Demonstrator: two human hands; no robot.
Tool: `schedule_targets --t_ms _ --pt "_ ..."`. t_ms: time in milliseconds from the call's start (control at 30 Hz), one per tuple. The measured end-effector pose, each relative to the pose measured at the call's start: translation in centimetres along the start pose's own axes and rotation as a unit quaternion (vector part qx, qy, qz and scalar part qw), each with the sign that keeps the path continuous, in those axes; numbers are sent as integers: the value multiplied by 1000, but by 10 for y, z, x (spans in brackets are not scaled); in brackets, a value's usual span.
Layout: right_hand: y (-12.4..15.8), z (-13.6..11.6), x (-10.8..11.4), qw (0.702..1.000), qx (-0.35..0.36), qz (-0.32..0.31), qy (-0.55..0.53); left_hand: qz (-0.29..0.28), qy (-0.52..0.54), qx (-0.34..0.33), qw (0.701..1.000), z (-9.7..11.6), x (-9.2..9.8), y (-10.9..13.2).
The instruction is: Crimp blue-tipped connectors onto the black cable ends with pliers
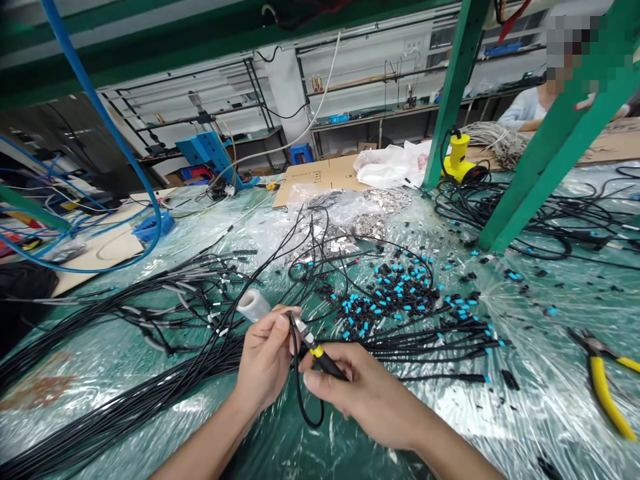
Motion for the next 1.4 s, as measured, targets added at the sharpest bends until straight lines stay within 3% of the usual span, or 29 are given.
schedule_targets --t_ms 67,200,300,400,667,800,1133,1267,1400 --pt "-1 -3 2 990 19 79 116 2 -12 -8 1000 0 1 1" --pt "0 -4 2 928 29 203 312 19 -55 -42 997 -2 3 2" --pt "0 0 4 892 32 246 378 40 -73 -55 995 -4 5 3" --pt "0 3 5 878 30 251 407 43 -74 -46 995 -7 5 3" --pt "0 1 3 888 27 243 390 44 -67 -48 996 -10 6 4" --pt "3 -3 0 900 29 237 366 16 -29 -61 998 -7 5 3" --pt "2 -3 -9 972 25 133 192 0 -1 -36 999 -2 3 0" --pt "-1 -2 -5 964 27 151 216 19 71 16 997 -3 -1 -2" --pt "-2 -1 1 932 29 214 290 43 130 68 988 -4 -1 -3"
Point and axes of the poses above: each hand's wrist, its own y-axis away from the middle knuckle, its own x-axis out of the back of the hand, z = x × y, the point moved 3 cm from there along -y, towards the middle knuckle, and after that the axes turned 3 degrees about -x, right-handed, at the moved point
